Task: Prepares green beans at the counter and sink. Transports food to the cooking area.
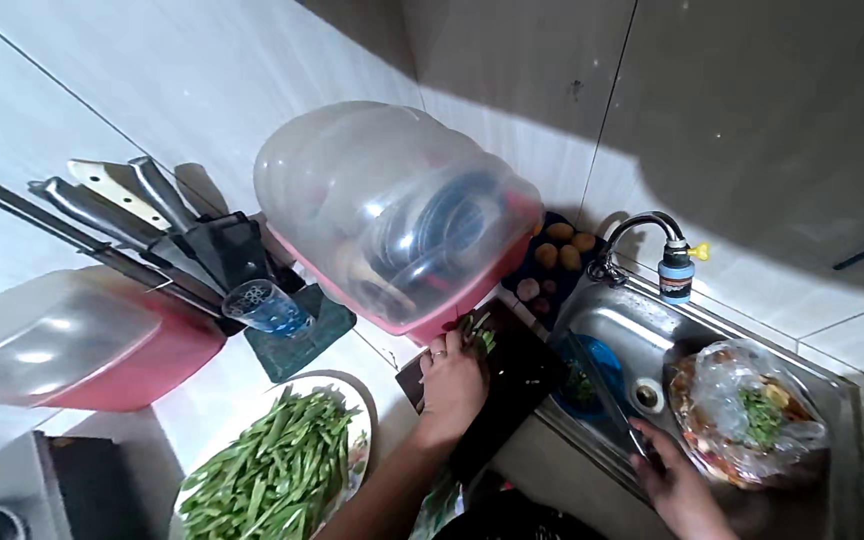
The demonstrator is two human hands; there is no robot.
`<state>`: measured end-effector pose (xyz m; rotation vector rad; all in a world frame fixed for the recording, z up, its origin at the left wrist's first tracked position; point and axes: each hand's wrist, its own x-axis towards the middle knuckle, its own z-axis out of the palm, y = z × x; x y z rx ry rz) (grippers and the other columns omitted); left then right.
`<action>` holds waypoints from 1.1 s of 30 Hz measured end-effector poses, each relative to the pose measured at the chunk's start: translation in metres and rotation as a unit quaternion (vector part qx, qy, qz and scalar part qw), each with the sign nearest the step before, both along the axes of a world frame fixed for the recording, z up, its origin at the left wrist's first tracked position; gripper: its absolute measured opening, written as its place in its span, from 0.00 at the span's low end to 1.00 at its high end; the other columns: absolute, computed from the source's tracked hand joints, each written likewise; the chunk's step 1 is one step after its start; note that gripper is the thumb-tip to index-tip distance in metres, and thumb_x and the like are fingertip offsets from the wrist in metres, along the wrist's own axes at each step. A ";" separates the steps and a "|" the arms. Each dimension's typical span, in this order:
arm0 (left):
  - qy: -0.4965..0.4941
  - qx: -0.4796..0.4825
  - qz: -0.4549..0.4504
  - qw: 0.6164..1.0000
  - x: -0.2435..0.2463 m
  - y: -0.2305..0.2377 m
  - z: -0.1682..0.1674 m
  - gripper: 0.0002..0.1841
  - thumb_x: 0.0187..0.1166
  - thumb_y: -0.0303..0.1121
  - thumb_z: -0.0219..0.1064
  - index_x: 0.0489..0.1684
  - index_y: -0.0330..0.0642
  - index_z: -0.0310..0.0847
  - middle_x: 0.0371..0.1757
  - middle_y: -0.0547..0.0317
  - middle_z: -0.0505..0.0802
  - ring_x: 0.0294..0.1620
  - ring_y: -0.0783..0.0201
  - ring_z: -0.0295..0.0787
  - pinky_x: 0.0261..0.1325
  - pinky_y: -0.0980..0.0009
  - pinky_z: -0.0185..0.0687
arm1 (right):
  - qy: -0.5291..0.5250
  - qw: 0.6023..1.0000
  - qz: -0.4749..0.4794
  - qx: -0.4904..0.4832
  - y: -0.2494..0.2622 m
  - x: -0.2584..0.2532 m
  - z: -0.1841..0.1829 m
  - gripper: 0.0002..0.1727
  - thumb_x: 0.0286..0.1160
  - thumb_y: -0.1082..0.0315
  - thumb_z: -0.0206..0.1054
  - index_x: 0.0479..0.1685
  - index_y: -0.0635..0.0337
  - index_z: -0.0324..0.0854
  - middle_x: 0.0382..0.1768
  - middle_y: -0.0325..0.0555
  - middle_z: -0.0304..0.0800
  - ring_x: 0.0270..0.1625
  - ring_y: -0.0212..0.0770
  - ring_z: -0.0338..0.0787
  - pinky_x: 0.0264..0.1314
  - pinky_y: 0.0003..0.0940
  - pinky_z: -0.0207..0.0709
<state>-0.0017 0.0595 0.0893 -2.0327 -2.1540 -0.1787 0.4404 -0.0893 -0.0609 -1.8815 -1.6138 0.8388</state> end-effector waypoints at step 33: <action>-0.167 -0.040 -0.084 0.981 0.006 -0.024 0.050 0.16 0.75 0.59 0.62 0.59 0.79 0.82 0.28 0.83 0.89 0.33 0.75 0.83 0.61 0.42 0.71 | -0.243 0.950 0.176 0.090 -0.020 -0.095 0.029 0.31 0.81 0.58 0.61 0.81 0.11 0.69 0.61 0.32 0.85 0.53 0.31 0.88 0.49 0.36 0.88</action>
